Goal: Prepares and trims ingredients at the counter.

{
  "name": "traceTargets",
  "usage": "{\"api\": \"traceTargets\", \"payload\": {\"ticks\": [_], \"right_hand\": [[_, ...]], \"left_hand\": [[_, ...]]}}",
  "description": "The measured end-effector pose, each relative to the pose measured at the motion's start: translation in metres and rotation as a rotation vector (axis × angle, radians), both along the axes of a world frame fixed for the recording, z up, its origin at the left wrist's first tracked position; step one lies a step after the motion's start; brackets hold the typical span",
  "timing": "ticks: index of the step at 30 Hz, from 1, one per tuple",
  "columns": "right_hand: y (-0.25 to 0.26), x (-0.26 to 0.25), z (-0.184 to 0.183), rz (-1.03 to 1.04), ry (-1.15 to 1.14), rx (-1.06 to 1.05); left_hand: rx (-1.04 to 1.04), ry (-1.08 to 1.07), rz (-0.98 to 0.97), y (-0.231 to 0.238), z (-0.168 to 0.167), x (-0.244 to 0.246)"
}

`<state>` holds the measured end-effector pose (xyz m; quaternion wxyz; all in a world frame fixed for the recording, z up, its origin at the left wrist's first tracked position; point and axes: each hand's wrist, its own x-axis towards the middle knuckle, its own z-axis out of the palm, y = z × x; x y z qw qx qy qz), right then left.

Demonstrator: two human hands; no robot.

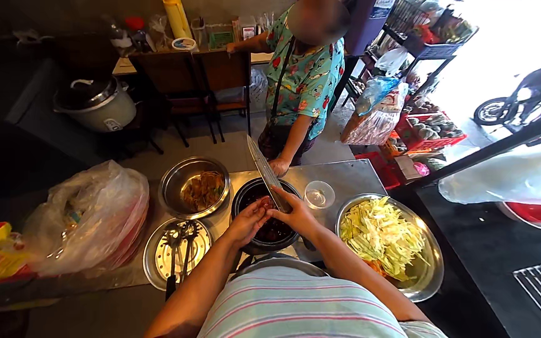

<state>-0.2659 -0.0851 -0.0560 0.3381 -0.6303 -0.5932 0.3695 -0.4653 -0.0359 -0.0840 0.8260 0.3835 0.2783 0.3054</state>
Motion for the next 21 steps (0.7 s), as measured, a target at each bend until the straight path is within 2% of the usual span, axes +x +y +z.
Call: {"api": "traceTargets", "payload": {"ticks": [5, 11, 21], "right_hand": [[-0.003, -0.016, 0.008, -0.043, -0.182, 0.117], [-0.005, -0.02, 0.018, -0.038, -0.279, 0.087], [-0.016, -0.028, 0.015, -0.147, -0.346, 0.096]], "left_hand": [[0.0, -0.061, -0.042, -0.005, -0.003, -0.004], [0.065, -0.06, -0.115, -0.006, -0.005, -0.007], [0.156, -0.091, -0.028, -0.013, -0.006, 0.007]]}}
